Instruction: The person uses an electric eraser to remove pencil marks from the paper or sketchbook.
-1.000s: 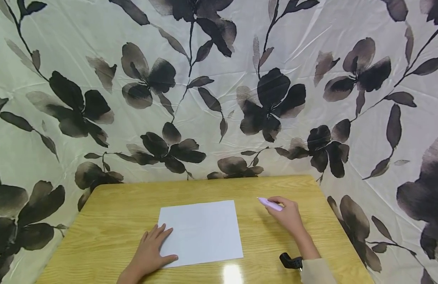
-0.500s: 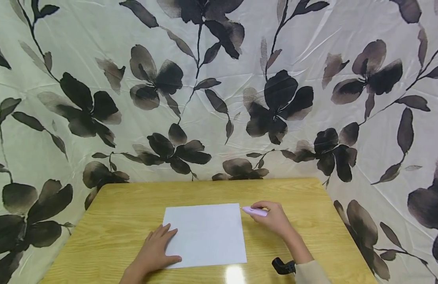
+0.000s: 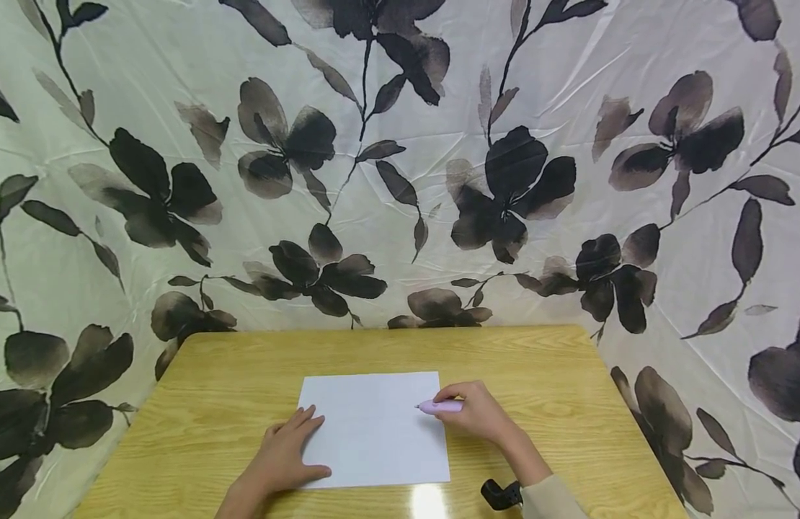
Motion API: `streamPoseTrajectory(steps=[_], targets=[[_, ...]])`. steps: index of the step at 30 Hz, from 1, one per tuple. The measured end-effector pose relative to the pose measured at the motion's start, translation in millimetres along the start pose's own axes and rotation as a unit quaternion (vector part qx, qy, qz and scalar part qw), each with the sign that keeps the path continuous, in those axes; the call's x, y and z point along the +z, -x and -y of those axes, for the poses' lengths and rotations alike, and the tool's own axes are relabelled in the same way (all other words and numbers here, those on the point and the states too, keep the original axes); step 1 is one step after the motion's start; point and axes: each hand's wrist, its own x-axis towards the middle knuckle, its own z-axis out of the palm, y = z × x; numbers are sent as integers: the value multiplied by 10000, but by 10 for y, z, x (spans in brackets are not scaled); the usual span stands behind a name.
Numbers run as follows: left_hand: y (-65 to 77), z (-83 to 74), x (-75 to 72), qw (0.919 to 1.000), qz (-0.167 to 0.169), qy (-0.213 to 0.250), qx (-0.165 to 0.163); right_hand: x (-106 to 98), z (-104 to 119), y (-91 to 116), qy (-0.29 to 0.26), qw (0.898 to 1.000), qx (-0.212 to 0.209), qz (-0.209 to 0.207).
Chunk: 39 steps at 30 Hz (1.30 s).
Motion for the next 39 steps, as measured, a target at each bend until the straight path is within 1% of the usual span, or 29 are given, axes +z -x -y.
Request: streamPoseTrajectory(steps=[2,7,10,13,18,24,28,30,33,39], targets=[[2,7,2,10000,-3,33,-12,52,-10,-1,-10,10000,-49,37],[12,19,10,9999,48,77,-43,153,-35,-10,-10,10000,21,28],[24,27,21,10000,2,61,-53,190,-48,-21,34,9999,115,-67],[29,36,38,10000,-73,46,-34,209,-64,-31,63,9998,107,-164],[47,41,61,10000,30,5,-61,215,-69,-40,27,9998,128,-114],[47,32,55,10000,-63,2,-5,196,-105,-66,179,9994,295,-87],[39,28,44,10000,-8,-51,-7,182,-141,-88,285,9988,384,41],[31,30,36,10000,-35,-60,-5,179,-155,-100,341,9986,405,68],[19,28,24,9999,-106,-50,17,177,-178,-128,400,9984,385,49],[12,23,11,10000,-74,16,7,202,-236,-169,437,9984,350,51]])
